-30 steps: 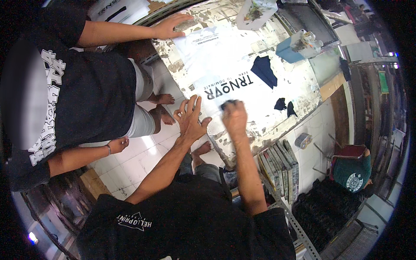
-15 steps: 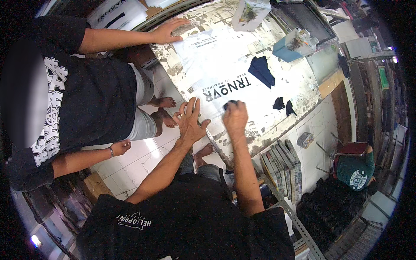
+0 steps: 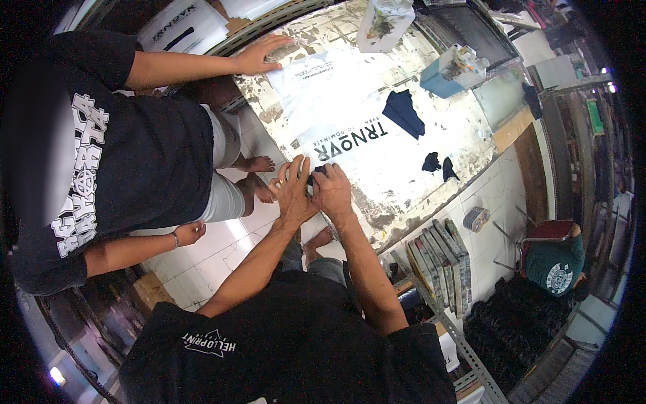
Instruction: The person cleans a large white sheet on a table using a spray bottle and a dark cloth. They repeatedly spray the surface and wipe it down while another person stands nearby. The person also briefly handles a smaller dark cloth and a white sheet from a shelf.
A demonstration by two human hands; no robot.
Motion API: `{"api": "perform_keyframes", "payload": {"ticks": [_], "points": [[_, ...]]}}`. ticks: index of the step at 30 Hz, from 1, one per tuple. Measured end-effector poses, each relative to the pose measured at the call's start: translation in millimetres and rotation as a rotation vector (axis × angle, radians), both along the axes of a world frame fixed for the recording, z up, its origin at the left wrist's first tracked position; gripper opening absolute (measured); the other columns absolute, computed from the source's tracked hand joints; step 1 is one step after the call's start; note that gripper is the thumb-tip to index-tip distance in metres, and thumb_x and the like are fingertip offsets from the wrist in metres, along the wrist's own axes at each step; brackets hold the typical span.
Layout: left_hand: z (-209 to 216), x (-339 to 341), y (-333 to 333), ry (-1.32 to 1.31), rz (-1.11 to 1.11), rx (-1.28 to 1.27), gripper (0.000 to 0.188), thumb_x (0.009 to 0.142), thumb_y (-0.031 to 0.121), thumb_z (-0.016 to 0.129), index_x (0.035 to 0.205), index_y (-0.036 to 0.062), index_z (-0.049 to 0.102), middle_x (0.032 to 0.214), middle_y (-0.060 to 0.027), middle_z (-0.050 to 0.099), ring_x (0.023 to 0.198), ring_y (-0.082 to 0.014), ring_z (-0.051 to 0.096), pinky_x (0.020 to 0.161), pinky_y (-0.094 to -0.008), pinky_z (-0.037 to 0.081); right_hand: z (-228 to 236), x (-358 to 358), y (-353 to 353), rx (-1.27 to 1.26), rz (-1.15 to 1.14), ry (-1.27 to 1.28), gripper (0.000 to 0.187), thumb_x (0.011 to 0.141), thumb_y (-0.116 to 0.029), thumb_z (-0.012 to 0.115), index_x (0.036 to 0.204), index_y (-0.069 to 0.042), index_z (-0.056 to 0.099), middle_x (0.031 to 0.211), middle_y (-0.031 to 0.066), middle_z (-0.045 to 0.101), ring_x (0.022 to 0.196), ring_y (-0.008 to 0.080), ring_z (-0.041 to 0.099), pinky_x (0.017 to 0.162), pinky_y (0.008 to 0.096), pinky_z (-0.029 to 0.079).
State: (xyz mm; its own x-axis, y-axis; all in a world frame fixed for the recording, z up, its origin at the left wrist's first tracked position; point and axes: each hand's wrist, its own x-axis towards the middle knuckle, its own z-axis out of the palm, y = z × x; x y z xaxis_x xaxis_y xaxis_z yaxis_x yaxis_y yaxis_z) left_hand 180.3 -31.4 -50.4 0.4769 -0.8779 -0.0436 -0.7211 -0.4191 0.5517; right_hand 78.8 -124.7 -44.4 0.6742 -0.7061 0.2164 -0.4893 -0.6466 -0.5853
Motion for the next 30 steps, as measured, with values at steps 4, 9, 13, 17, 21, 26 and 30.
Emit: {"api": "perform_keyframes", "payload": {"ticks": [4,9,13,17,21,26,30], "points": [[-6,-1,2,-0.031,0.03,-0.057,0.092,0.069,0.028,0.083,0.15,0.0077,0.044,0.155,-0.0108,0.037,0.139,-0.0332,0.032,0.101,-0.0546,0.023,-8,-10,-28,-0.069,-0.232,0.129,0.018,0.076,-0.006,0.071,0.094,-0.007,0.075,0.093,0.0154,0.063,0.09,0.037,0.061,0.077,0.0462,0.052],[-14,-1,-1,-0.068,0.041,-0.061,0.09,0.072,0.041,0.081,0.149,0.0101,0.046,0.154,-0.011,0.04,0.139,-0.0342,0.032,0.1,-0.0592,0.023,-12,14,1,-0.017,-0.07,0.073,0.017,0.076,-0.007,0.072,0.094,-0.007,0.074,0.096,0.0156,0.063,0.091,0.036,0.062,0.079,0.0451,0.053],[-7,-1,1,-0.043,0.042,-0.081,0.087,0.07,0.034,0.081,0.147,0.0114,0.048,0.154,-0.0098,0.041,0.137,-0.0343,0.034,0.097,-0.0558,0.025,-10,-6,-28,-0.084,-0.264,0.062,0.01,0.075,-0.008,0.071,0.085,-0.006,0.071,0.09,0.0165,0.061,0.087,0.0364,0.06,0.075,0.0471,0.052],[-14,-4,-1,-0.06,0.038,-0.05,0.09,0.069,0.036,0.083,0.148,0.0105,0.048,0.154,-0.0102,0.041,0.138,-0.0345,0.034,0.1,-0.058,0.024,-15,7,-5,0.037,-0.148,0.03,0.014,0.078,-0.006,0.07,0.091,-0.007,0.074,0.093,0.0166,0.064,0.091,0.0366,0.063,0.077,0.0446,0.053],[-10,-2,0,-0.068,0.044,-0.058,0.09,0.069,0.035,0.084,0.148,0.0099,0.049,0.154,-0.0103,0.041,0.138,-0.034,0.034,0.1,-0.0578,0.025,-14,1,-15,-0.016,-0.187,0.05,0.015,0.078,-0.006,0.071,0.092,-0.006,0.074,0.093,0.0167,0.064,0.088,0.0364,0.062,0.076,0.0452,0.053],[-1,-4,-1,-0.042,0.042,-0.055,0.089,0.07,0.033,0.084,0.148,0.0099,0.049,0.154,-0.0102,0.041,0.138,-0.0335,0.035,0.1,-0.0571,0.025,-9,-13,-32,-0.063,-0.242,0.074,0.009,0.074,-0.006,0.07,0.083,-0.006,0.071,0.088,0.0159,0.062,0.087,0.0364,0.061,0.075,0.0463,0.052],[-2,-1,1,-0.048,0.022,-0.053,0.089,0.07,0.031,0.084,0.148,0.0073,0.047,0.155,-0.0102,0.039,0.139,-0.0334,0.032,0.102,-0.0552,0.023,0,-18,-4,-0.031,0.014,0.028,0.008,0.074,-0.006,0.069,0.081,-0.007,0.07,0.087,0.0134,0.06,0.089,0.0342,0.061,0.077,0.0434,0.053]]}}
